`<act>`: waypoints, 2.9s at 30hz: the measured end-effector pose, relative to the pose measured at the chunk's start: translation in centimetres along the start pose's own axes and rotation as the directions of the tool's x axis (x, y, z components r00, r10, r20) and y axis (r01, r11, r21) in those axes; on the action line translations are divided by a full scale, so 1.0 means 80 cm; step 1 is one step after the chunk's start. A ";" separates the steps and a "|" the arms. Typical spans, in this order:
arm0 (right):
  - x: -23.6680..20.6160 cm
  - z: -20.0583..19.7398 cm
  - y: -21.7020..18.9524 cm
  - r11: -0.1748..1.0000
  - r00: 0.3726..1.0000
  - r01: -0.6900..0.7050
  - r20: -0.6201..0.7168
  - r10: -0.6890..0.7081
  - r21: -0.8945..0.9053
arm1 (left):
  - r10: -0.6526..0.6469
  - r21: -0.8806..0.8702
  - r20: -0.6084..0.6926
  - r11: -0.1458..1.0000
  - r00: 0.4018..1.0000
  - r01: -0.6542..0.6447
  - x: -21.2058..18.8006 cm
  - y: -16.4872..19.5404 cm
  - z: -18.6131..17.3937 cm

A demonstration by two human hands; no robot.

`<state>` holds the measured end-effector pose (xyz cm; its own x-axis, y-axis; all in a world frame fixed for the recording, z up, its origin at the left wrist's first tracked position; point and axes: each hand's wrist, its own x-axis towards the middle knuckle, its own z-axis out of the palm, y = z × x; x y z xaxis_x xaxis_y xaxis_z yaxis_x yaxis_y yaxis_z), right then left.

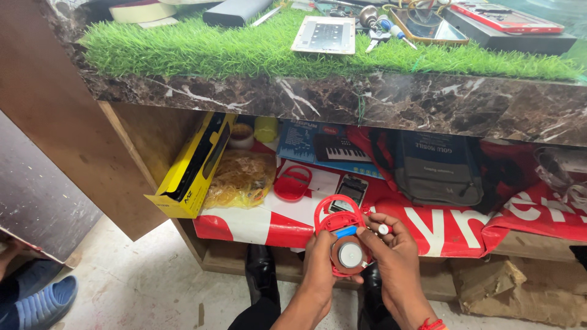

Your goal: The person sits at a cluttered workbench and repairs a small red electronic device, using a screwdriver to remove screws and open its casing. They handle the circuit board, speaker, and internal components, repositioning the device and working on its parts by hand.

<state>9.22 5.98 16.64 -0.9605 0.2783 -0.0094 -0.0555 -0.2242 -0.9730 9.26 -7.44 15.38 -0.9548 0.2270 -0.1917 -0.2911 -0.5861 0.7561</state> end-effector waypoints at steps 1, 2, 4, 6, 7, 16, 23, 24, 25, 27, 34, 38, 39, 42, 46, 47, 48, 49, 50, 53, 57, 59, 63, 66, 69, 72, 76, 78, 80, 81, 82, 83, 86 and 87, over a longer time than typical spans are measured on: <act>-0.004 0.001 -0.004 1.000 1.000 -0.007 -0.002 0.007 -0.004 | 0.014 0.020 0.000 1.000 1.000 -0.014 -0.005 0.003 0.002; -0.007 0.002 -0.006 1.000 1.000 -0.010 0.007 0.010 -0.009 | 0.018 0.028 -0.002 0.999 1.000 -0.018 -0.010 0.005 0.004; -0.013 0.001 -0.012 1.000 1.000 -0.011 0.019 0.011 -0.021 | 0.026 0.044 0.001 0.999 1.000 -0.026 -0.017 0.009 0.007; -0.017 0.002 -0.017 0.999 1.000 -0.023 0.012 0.024 -0.022 | 0.023 0.041 0.010 0.999 1.000 -0.024 -0.022 0.015 0.007; -0.018 0.007 -0.017 0.999 0.999 -0.033 0.008 0.034 -0.023 | 0.019 0.040 0.012 0.999 1.000 -0.019 -0.025 0.019 0.007; -0.049 0.041 -0.028 0.999 0.999 -0.023 0.023 0.024 -0.036 | -0.047 -0.023 -0.009 0.999 0.999 0.047 -0.064 0.053 -0.007; -0.001 0.011 -0.048 0.999 0.999 -0.012 -0.051 0.009 -0.049 | -0.082 -0.050 -0.018 0.995 0.996 0.081 -0.010 0.036 0.029; -0.001 0.004 -0.051 0.999 0.998 -0.013 -0.065 0.010 -0.042 | -0.084 -0.049 -0.016 0.995 0.996 0.083 -0.010 0.032 0.036; -0.004 0.004 -0.056 0.999 0.997 -0.014 -0.080 0.011 -0.034 | -0.085 -0.046 -0.014 0.995 0.996 0.085 -0.014 0.034 0.039; -0.010 0.004 -0.061 1.000 0.995 -0.008 -0.100 0.007 -0.019 | -0.074 -0.056 -0.012 0.996 0.997 0.074 -0.024 0.039 0.047; -0.004 -0.002 -0.064 0.981 0.969 -0.098 -0.209 0.133 0.169 | -0.090 -0.043 -0.053 0.995 0.995 0.088 -0.038 0.053 0.052; -0.020 0.000 -0.091 0.967 0.964 -0.157 -0.181 0.195 0.202 | -0.033 -0.095 -0.093 0.995 0.995 0.024 -0.052 0.068 0.071; -0.024 0.005 -0.099 0.965 0.961 -0.190 -0.169 0.221 0.178 | -0.027 -0.097 -0.123 0.995 0.992 0.016 -0.063 0.082 0.074; -0.021 0.003 -0.098 0.936 0.934 -0.321 -0.118 0.339 0.146 | 0.000 -0.107 -0.184 0.994 0.983 -0.020 -0.066 0.091 0.079; 0.068 -0.048 -0.104 0.938 0.956 -0.286 0.002 0.292 0.197 | -0.011 -0.105 -0.236 0.994 0.972 -0.014 0.022 0.069 0.132; 0.049 -0.192 -0.022 0.949 0.966 -0.251 -0.014 0.259 0.192 | -0.001 -0.097 -0.220 0.995 0.975 -0.021 0.020 -0.102 0.154; 0.048 -0.194 -0.036 0.959 0.974 -0.217 -0.030 0.226 0.184 | 0.009 -0.091 -0.206 0.995 0.979 -0.029 0.016 -0.097 0.166; -0.012 -0.171 -0.129 0.968 0.980 -0.181 -0.046 0.191 0.177 | 0.019 -0.085 -0.190 0.996 0.982 -0.036 -0.060 -0.030 0.216; -0.014 -0.176 -0.135 0.971 0.988 -0.134 -0.044 0.146 0.199 | 0.012 -0.069 -0.207 0.997 0.978 -0.027 -0.064 -0.029 0.222; -0.028 -0.187 -0.168 0.970 0.998 -0.022 -0.045 0.034 0.241 | -0.003 -0.049 -0.242 0.999 0.970 -0.009 -0.080 -0.026 0.248; -0.054 -0.173 -0.219 0.965 0.999 0.038 -0.032 -0.030 0.259 | 0.009 -0.060 -0.242 0.998 0.970 -0.024 -0.108 0.003 0.272; -0.058 -0.171 -0.227 0.963 0.999 0.052 -0.016 -0.050 0.264 | 0.014 -0.051 -0.240 0.998 0.971 -0.027 -0.112 0.008 0.277; -0.067 -0.169 -0.243 0.969 0.998 0.058 0.012 -0.063 0.241 | 0.006 -0.045 -0.256 0.999 0.967 -0.018 -0.127 0.021 0.287; -0.073 -0.165 -0.258 0.968 0.998 0.058 0.023 -0.066 0.243 | 0.009 -0.044 -0.261 0.999 0.965 -0.021 -0.135 0.030 0.295; -0.080 -0.162 -0.271 0.968 0.997 0.064 0.036 -0.075 0.241 | 0.010 -0.036 -0.245 0.999 0.970 -0.020 -0.141 0.032 0.299; -0.083 -0.159 -0.271 0.973 0.993 0.088 0.061 -0.103 0.215 | -0.005 -0.040 -0.210 0.999 0.978 -0.003 -0.139 0.030 0.293; -0.086 -0.156 -0.273 0.974 0.981 0.127 0.120 -0.151 0.187 | -0.022 -0.079 -0.208 0.997 0.978 0.006 -0.135 0.025 0.291; -0.086 -0.155 -0.275 0.983 0.987 0.102 0.106 -0.120 0.154 | -0.030 -0.091 -0.234 0.996 0.972 0.009 -0.134 0.025 0.292; -0.084 -0.151 -0.275 0.986 0.989 0.101 0.096 -0.114 0.134 | -0.037 -0.097 -0.244 0.995 0.969 0.014 -0.131 0.028 0.291; -0.083 -0.150 -0.276 0.985 0.988 0.110 0.096 -0.123 0.131 | -0.040 -0.097 -0.244 0.995 0.969 0.016 -0.130 0.029 0.291; -0.082 -0.148 -0.276 0.985 0.987 0.120 0.096 -0.133 0.127 | -0.042 -0.097 -0.244 0.995 0.969 0.018 -0.129 0.032 0.290; -0.082 -0.147 -0.276 0.984 0.983 0.136 0.104 -0.148 0.115 | -0.046 -0.099 -0.241 0.995 0.969 0.023 -0.129 0.033 0.290; -0.090 -0.147 -0.275 0.983 0.978 0.167 0.112 -0.175 0.077 | -0.052 -0.102 -0.232 0.994 0.971 0.029 -0.135 0.034 0.289; -0.093 -0.148 -0.275 0.984 0.980 0.164 0.106 -0.170 0.063 | -0.046 -0.100 -0.231 0.995 0.972 0.024 -0.138 0.033 0.289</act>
<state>20.80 19.91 35.39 -0.9605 0.2115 0.1809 -0.2294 -0.2340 -0.9448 20.41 6.51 33.99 -0.9282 0.0684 -0.3656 -0.3181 -0.6556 0.6849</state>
